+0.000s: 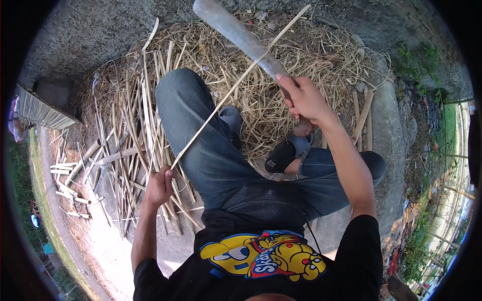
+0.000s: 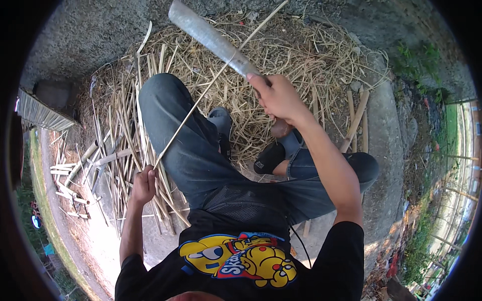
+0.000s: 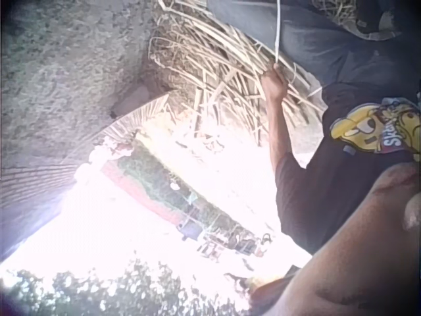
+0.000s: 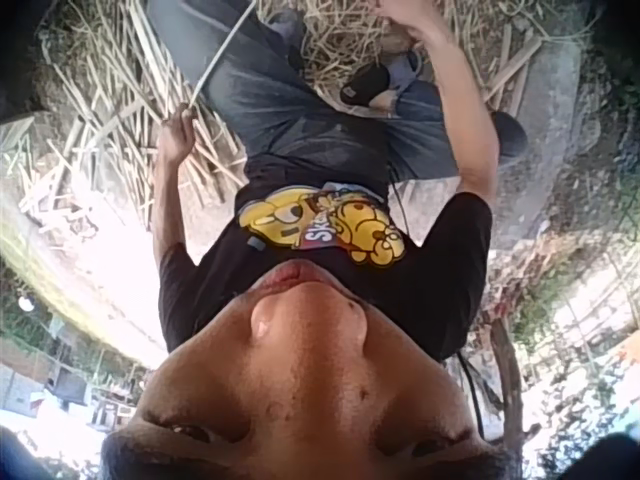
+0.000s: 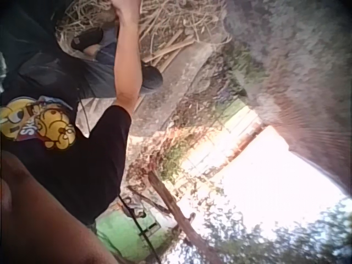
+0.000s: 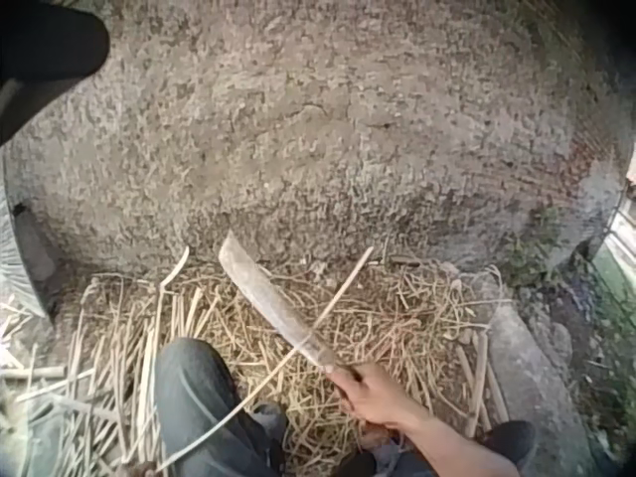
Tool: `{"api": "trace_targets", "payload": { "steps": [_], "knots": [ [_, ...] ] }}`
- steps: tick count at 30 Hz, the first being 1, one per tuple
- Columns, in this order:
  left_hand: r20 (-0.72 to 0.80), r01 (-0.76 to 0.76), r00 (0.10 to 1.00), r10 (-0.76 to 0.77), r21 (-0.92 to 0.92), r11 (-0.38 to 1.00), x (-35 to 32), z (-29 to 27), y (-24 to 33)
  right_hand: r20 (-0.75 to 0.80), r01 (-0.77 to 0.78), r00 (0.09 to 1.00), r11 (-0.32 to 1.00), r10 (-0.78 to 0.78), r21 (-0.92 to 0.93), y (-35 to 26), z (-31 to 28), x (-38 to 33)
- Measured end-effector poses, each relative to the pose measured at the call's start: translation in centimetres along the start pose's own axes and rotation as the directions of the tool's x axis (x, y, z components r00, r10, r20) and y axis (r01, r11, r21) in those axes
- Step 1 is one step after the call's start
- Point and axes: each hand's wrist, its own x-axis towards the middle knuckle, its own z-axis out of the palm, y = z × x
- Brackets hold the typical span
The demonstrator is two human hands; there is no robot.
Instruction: The person shaves thin bamboo strips using a knife, splits a bamboo pole with the knife, and trims another bamboo stick.
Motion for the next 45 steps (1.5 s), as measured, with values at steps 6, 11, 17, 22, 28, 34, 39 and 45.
{"api": "trace_targets", "payload": {
  "steps": [6,11,17,22,28,34,39,45],
  "knots": [
    [-0.004,0.009,1.000,-0.009,-0.035,0.999,-0.3,-0.3,-0.5,-0.121,0.047,0.992,0.989,-0.030,0.140,-0.3,-2.5,0.4],
    [-0.072,-0.017,0.997,0.011,-0.072,0.997,2.2,-0.2,4.0,0.014,-0.031,0.999,0.976,0.029,0.215,0.3,0.5,0.0],
    [0.047,0.091,0.995,-0.086,-0.118,0.989,3.5,-1.7,6.6,0.205,-0.131,0.973,0.984,0.103,0.124,1.8,5.9,-2.7],
    [-0.027,0.036,0.999,-0.040,-0.142,0.989,4.4,-2.3,7.0,-0.016,-0.038,0.999,0.924,0.047,0.380,0.2,3.5,0.7],
    [0.125,0.250,0.968,-0.216,-0.520,0.817,7.0,-1.1,9.0,0.400,-0.185,0.913,0.957,0.083,0.224,1.3,9.8,-4.2],
    [0.132,0.229,0.973,-0.187,-0.530,0.817,7.4,-2.4,7.8,0.240,-0.105,0.971,0.897,-0.001,0.429,-0.2,7.2,0.2],
    [0.223,0.289,0.957,-0.183,-0.712,0.640,9.5,-1.6,9.9,0.635,-0.382,0.754,0.900,0.170,0.213,-0.2,11.1,-4.3],
    [0.166,0.230,0.973,-0.162,-0.591,0.773,8.3,-2.1,7.8,0.523,-0.384,0.849,0.775,0.082,0.502,-3.2,8.5,-3.7]
  ]
}}
